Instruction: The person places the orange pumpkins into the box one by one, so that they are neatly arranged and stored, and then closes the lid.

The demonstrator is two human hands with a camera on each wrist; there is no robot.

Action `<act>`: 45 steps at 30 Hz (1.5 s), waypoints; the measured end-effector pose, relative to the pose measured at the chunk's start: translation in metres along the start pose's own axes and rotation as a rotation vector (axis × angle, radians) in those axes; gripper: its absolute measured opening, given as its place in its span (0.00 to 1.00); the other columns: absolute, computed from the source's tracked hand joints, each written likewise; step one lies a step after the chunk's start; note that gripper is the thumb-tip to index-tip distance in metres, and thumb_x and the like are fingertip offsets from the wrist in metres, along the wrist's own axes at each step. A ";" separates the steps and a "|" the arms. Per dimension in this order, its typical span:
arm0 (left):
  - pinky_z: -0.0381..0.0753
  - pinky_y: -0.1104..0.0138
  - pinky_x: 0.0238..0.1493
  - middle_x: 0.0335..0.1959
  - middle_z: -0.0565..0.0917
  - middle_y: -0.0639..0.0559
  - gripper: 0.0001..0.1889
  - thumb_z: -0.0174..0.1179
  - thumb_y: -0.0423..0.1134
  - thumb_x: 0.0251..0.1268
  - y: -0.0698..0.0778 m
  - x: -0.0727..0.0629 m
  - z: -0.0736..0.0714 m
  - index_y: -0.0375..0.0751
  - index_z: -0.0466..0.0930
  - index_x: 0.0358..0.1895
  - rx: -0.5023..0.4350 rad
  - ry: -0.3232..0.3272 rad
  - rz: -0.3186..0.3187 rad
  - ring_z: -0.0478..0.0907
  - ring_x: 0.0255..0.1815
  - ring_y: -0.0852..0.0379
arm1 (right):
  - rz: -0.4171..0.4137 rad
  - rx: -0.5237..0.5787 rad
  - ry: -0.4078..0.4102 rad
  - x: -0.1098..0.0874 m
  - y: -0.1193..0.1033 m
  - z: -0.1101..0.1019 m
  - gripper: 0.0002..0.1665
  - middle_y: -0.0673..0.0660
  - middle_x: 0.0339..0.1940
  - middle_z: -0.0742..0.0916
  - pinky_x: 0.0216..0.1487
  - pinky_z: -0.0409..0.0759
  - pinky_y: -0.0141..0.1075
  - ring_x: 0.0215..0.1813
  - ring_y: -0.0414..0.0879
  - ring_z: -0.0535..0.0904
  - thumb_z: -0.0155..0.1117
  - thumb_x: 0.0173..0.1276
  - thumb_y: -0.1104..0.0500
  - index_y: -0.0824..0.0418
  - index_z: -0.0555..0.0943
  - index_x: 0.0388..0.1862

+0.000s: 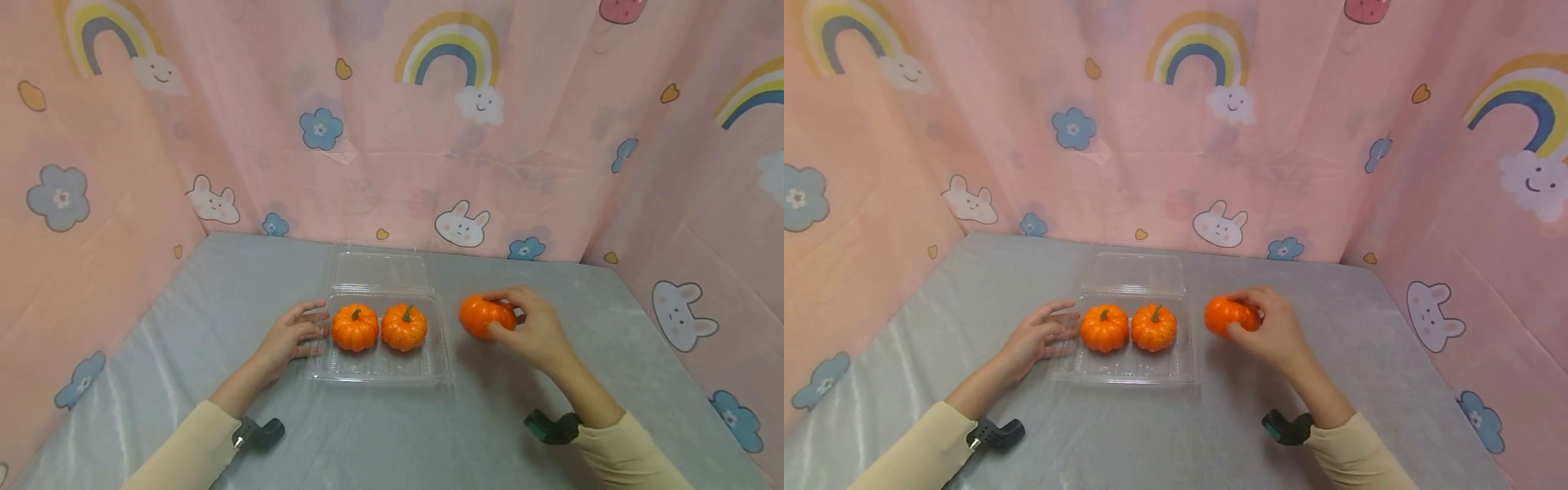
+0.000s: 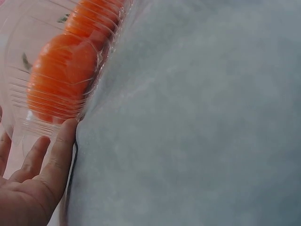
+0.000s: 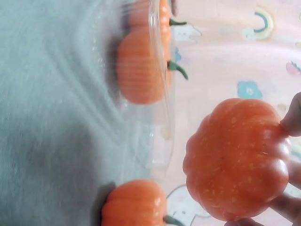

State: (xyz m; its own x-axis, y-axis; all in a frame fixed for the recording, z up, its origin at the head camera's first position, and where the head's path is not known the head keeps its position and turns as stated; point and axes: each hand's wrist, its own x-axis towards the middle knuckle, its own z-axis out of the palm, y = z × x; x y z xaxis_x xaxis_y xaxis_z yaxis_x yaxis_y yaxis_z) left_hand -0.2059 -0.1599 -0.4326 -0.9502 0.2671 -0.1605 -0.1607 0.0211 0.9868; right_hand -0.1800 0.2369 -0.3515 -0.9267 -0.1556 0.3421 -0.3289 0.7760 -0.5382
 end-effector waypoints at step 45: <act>0.83 0.55 0.50 0.71 0.65 0.34 0.29 0.47 0.30 0.65 0.000 0.000 0.000 0.41 0.59 0.71 -0.002 0.015 -0.005 0.75 0.60 0.43 | -0.089 0.065 -0.227 -0.001 -0.056 0.038 0.16 0.49 0.44 0.85 0.47 0.79 0.45 0.46 0.44 0.76 0.65 0.54 0.57 0.52 0.83 0.44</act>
State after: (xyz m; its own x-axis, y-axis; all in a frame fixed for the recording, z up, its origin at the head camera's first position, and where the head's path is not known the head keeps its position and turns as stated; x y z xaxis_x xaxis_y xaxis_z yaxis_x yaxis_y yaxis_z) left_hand -0.2056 -0.1596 -0.4322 -0.9533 0.2526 -0.1656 -0.1658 0.0204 0.9859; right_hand -0.1679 0.1705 -0.3509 -0.9081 -0.3607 0.2129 -0.4156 0.7133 -0.5644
